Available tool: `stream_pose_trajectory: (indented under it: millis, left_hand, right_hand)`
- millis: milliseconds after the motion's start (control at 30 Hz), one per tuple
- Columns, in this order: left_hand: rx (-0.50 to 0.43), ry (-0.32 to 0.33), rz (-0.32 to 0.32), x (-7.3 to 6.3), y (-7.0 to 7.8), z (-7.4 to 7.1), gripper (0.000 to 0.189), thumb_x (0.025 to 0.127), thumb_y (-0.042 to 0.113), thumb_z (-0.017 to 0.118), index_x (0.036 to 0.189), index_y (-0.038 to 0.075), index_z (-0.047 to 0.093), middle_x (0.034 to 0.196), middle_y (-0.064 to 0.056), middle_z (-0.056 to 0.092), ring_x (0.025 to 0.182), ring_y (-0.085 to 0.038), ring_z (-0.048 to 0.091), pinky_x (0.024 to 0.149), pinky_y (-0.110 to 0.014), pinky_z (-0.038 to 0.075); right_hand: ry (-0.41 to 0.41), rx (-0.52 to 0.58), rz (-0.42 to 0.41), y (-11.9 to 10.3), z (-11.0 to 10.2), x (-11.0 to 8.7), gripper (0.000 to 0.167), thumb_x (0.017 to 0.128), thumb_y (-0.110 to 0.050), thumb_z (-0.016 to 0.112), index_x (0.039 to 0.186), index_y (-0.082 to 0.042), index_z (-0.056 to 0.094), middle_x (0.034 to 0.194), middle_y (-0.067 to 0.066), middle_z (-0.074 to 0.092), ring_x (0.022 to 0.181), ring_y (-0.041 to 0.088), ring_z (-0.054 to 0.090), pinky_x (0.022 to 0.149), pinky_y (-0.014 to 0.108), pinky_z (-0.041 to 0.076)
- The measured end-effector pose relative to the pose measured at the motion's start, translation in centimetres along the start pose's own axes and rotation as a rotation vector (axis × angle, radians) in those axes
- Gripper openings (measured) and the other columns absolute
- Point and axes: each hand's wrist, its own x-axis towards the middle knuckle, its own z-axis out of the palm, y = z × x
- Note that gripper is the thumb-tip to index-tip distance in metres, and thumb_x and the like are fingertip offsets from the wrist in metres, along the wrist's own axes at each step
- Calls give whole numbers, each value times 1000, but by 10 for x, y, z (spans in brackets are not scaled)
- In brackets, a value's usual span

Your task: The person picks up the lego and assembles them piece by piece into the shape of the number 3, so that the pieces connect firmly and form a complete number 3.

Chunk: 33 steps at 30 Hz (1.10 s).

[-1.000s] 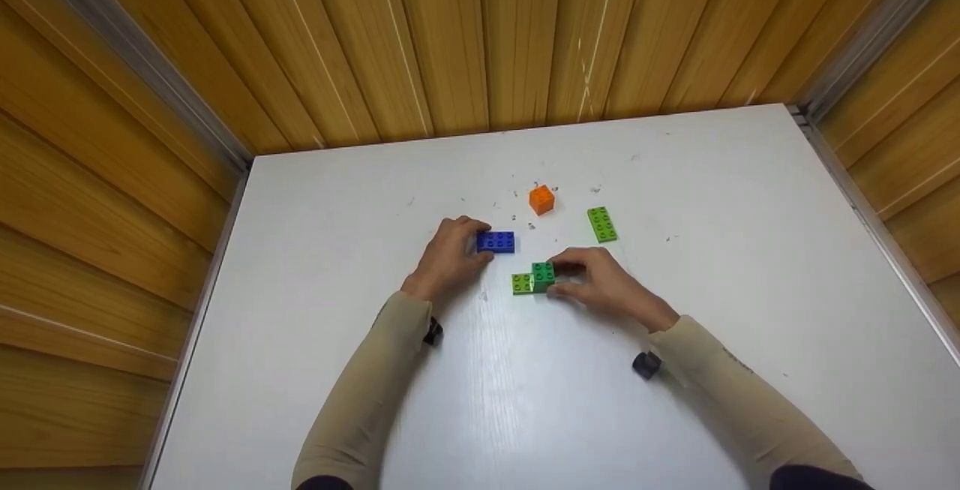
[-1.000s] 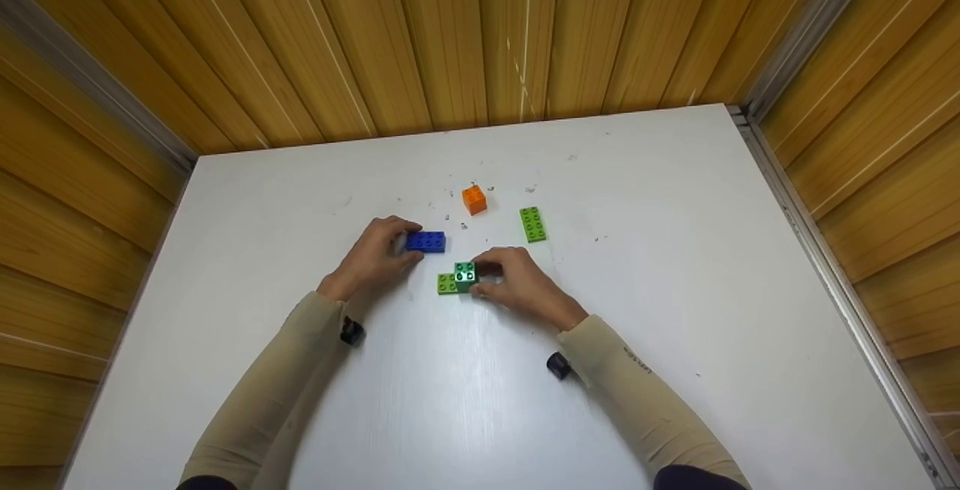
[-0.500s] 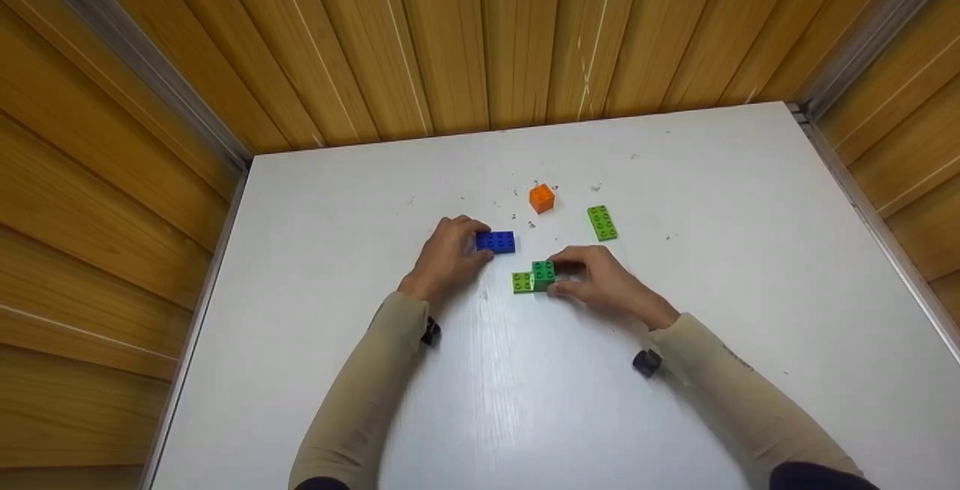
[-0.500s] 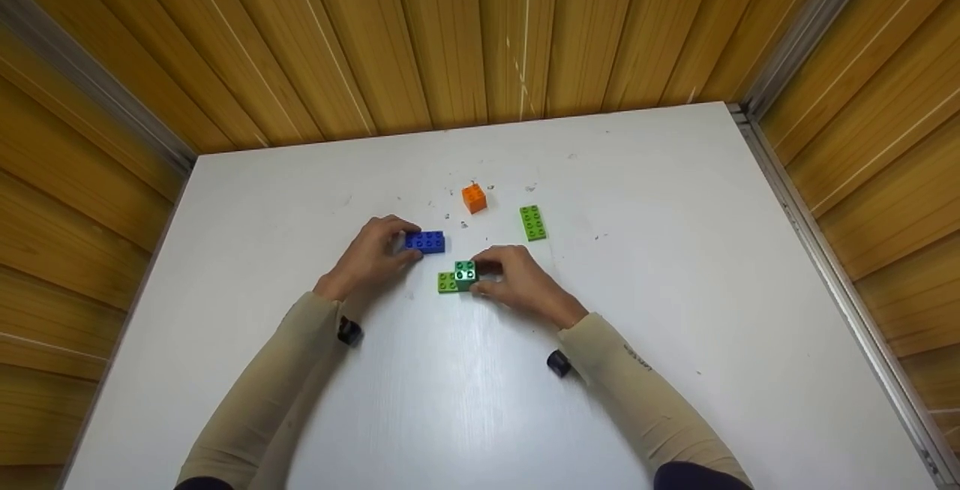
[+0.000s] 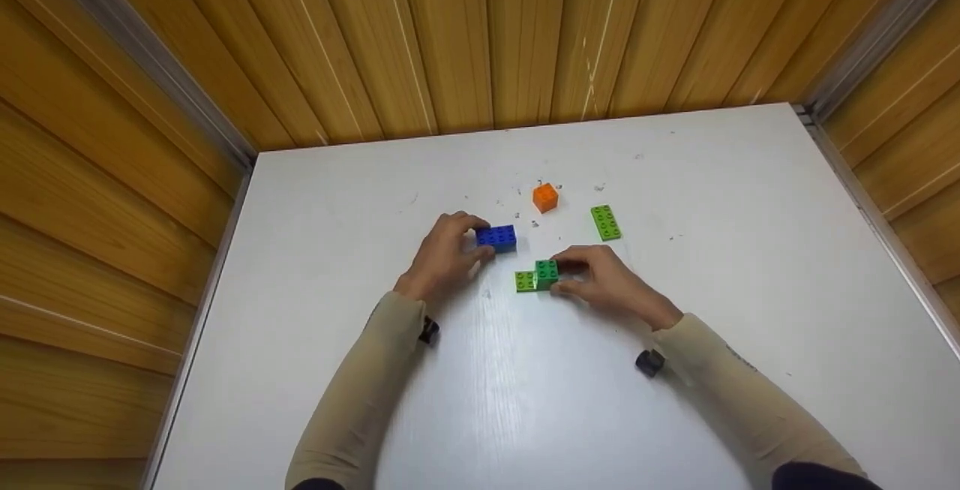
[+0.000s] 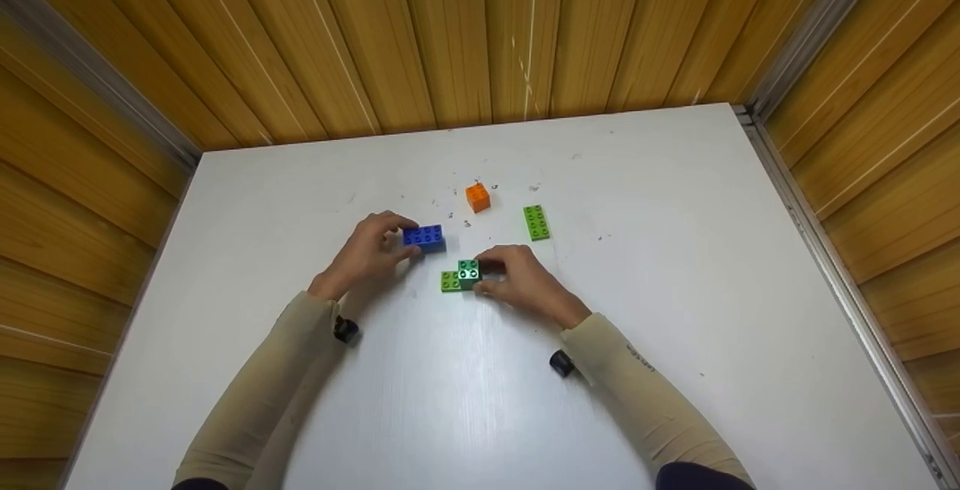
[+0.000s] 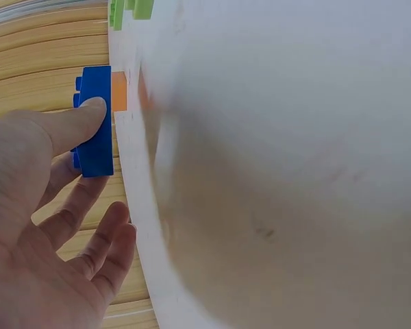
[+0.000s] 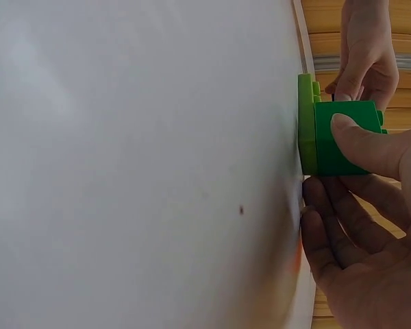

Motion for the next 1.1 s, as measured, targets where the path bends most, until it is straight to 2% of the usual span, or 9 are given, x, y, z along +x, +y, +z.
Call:
stream_pose_trajectory:
  millis: [167, 267, 433, 567, 667, 867, 1100]
  left_hand:
    - [-20, 5, -5, -3, 2, -3, 41, 99, 29, 80, 137, 14, 72, 130, 2, 69, 126, -22, 56, 120, -42, 45]
    - [-33, 0, 13, -5, 4, -4, 44, 100, 28, 79, 140, 13, 70, 127, 0, 68, 121, -20, 56, 117, -41, 47]
    - [-68, -5, 120, -6, 7, -6, 41, 99, 22, 80, 136, 7, 72, 119, -8, 68, 111, -24, 61, 104, -41, 55]
    - [-94, -9, 180, -7, 9, -8, 39, 99, 19, 80, 133, 2, 73, 116, -14, 68, 110, -27, 66, 99, -44, 59]
    - [-104, -17, 184, -8, 11, -8, 40, 98, 19, 80, 134, 3, 72, 116, -12, 68, 111, -26, 66, 101, -45, 59]
    - [-97, -41, 180, -13, 18, -11, 41, 98, 23, 81, 135, 7, 73, 114, -9, 68, 108, -23, 64, 100, -37, 59]
    - [-94, -57, 189, -16, 22, -14, 40, 97, 22, 82, 134, 8, 74, 110, -9, 67, 105, -26, 65, 99, -39, 60]
  right_hand:
    - [5, -14, 7, 0, 1, 0, 45, 92, -19, 86, 133, -5, 74, 125, 8, 77, 118, 28, 70, 111, 52, 53]
    - [6, -10, 3, 2, 1, 0, 44, 92, -19, 86, 132, -5, 74, 124, 8, 77, 116, 28, 70, 110, 51, 53]
    - [13, 16, -12, 4, 0, 0, 42, 92, -17, 86, 130, -4, 75, 122, 9, 77, 115, 28, 71, 109, 52, 54]
    - [17, 36, -6, 3, 1, -1, 43, 92, -16, 86, 132, -3, 74, 124, 10, 77, 116, 29, 70, 109, 52, 54]
    - [14, 34, 2, 2, 1, -1, 45, 92, -17, 86, 133, -5, 73, 125, 9, 76, 117, 28, 70, 109, 52, 53]
    - [15, 34, -8, 3, 2, -4, 47, 92, -20, 87, 135, -8, 73, 127, 7, 76, 118, 27, 70, 110, 51, 54]
    - [29, 33, -7, 4, 4, -3, 47, 93, -21, 86, 136, -9, 73, 130, 8, 76, 122, 29, 70, 113, 52, 52]
